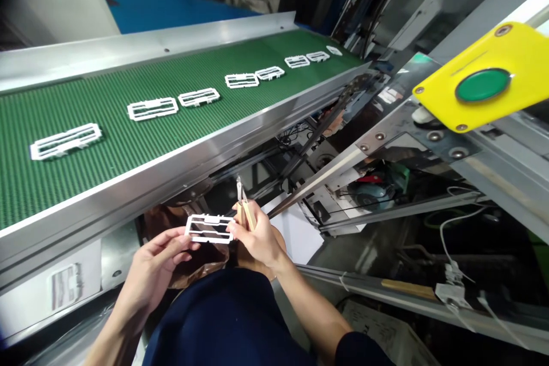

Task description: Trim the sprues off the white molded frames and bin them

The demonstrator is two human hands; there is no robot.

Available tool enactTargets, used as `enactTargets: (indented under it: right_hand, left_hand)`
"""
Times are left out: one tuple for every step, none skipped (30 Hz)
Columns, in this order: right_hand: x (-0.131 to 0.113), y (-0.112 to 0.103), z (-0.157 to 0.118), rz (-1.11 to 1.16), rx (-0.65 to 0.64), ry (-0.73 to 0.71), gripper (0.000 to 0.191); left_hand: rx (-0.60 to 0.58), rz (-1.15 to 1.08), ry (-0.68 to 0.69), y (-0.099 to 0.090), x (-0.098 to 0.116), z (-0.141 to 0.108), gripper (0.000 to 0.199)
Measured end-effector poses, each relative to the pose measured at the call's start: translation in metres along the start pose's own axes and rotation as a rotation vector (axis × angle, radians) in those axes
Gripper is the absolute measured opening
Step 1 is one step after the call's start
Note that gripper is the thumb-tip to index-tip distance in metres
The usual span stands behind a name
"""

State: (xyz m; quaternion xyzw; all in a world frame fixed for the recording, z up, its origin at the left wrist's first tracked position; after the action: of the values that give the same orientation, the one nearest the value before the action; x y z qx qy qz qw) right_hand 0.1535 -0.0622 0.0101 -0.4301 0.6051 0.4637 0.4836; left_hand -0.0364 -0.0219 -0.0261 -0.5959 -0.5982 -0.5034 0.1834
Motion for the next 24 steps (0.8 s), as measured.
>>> enactTargets:
  right_hand:
    - [0.0, -0.001, -0.001, -0.017, 0.014, -0.02, 0.031]
    - [0.0, -0.002, -0.002, -0.031, 0.024, -0.036, 0.03]
    - [0.0, -0.002, -0.002, -0.045, 0.033, -0.046, 0.03]
    - [0.0, -0.003, -0.003, -0.061, 0.042, -0.049, 0.029]
    - [0.001, -0.003, -0.004, -0.081, 0.051, -0.045, 0.029]
    - [0.002, -0.004, -0.005, -0.108, 0.064, -0.039, 0.029]
    - [0.002, -0.004, -0.006, -0.137, 0.078, -0.033, 0.029]
    - [0.002, -0.005, -0.007, -0.167, 0.092, -0.032, 0.03]
    - [0.002, -0.005, -0.008, -0.193, 0.103, -0.034, 0.03]
    - [0.002, -0.006, -0.009, -0.212, 0.111, -0.039, 0.03]
    - [0.002, -0.006, -0.01, -0.226, 0.116, -0.045, 0.03]
    - [0.002, -0.006, -0.011, -0.23, 0.114, -0.048, 0.028]
    - [0.002, -0.006, -0.012, -0.226, 0.107, -0.048, 0.028]
    - [0.002, -0.006, -0.013, -0.215, 0.098, -0.043, 0.028]
    - [0.002, -0.007, -0.014, -0.203, 0.091, -0.033, 0.028]
    - [0.003, -0.008, -0.014, -0.193, 0.089, -0.02, 0.029]
    - [0.004, -0.008, -0.014, -0.188, 0.091, -0.004, 0.03]
    - [0.006, -0.009, -0.014, -0.184, 0.094, 0.013, 0.031]
    - [0.009, -0.009, -0.014, -0.176, 0.095, 0.03, 0.032]
    - [0.013, -0.008, -0.014, -0.155, 0.09, 0.046, 0.033]
    - [0.018, -0.006, -0.014, -0.118, 0.078, 0.06, 0.034]
    - [0.023, -0.003, -0.016, -0.072, 0.06, 0.071, 0.034]
    - [0.029, 0.0, -0.018, -0.025, 0.041, 0.083, 0.035]
    - [0.035, 0.004, -0.021, 0.007, 0.024, 0.097, 0.035]
  left_hand:
    - [-0.022, 0.006, -0.002, 0.002, 0.002, 0.001, 0.023]
    - [-0.041, 0.012, 0.0, 0.004, 0.005, 0.001, 0.023]
    - [-0.055, 0.016, 0.005, 0.006, 0.008, 0.002, 0.022]
    - [-0.066, 0.019, 0.013, 0.008, 0.01, 0.002, 0.021]
    - [-0.074, 0.023, 0.02, 0.009, 0.013, 0.003, 0.018]
    - [-0.08, 0.03, 0.028, 0.01, 0.015, 0.004, 0.017]
    - [-0.086, 0.04, 0.034, 0.011, 0.016, 0.004, 0.016]
    - [-0.092, 0.055, 0.037, 0.011, 0.017, 0.005, 0.016]
    - [-0.101, 0.073, 0.038, 0.011, 0.018, 0.006, 0.016]
    - [-0.114, 0.096, 0.039, 0.01, 0.019, 0.007, 0.016]
    - [-0.136, 0.131, 0.043, 0.009, 0.02, 0.008, 0.016]
    - [-0.165, 0.183, 0.057, 0.009, 0.022, 0.009, 0.016]
    - [-0.196, 0.25, 0.082, 0.008, 0.024, 0.009, 0.017]
    - [-0.222, 0.33, 0.117, 0.008, 0.027, 0.01, 0.019]
    - [-0.235, 0.413, 0.158, 0.007, 0.03, 0.011, 0.02]
    - [-0.232, 0.484, 0.201, 0.007, 0.034, 0.012, 0.021]
    - [-0.213, 0.532, 0.241, 0.006, 0.037, 0.012, 0.021]
    - [-0.187, 0.553, 0.277, 0.006, 0.041, 0.013, 0.021]
    - [-0.168, 0.553, 0.308, 0.007, 0.043, 0.013, 0.021]
    - [-0.162, 0.535, 0.334, 0.007, 0.045, 0.013, 0.02]
    - [-0.173, 0.503, 0.355, 0.008, 0.046, 0.013, 0.02]
    - [-0.201, 0.467, 0.369, 0.01, 0.046, 0.013, 0.019]
    - [-0.24, 0.439, 0.378, 0.011, 0.045, 0.013, 0.019]
    - [-0.281, 0.427, 0.381, 0.012, 0.044, 0.012, 0.019]
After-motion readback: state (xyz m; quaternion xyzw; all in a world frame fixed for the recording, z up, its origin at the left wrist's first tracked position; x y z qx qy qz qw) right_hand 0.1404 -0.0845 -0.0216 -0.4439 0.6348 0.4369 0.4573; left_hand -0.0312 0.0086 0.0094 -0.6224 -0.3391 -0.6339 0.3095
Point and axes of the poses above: each hand's wrist, its own z-axis towards the middle knuckle, its own y-axis out of the palm, x = y × z, the point moved 4 cm from there along z, towards the middle knuckle, and after that the axes turned 4 degrees about z, right-handed, at the moved point
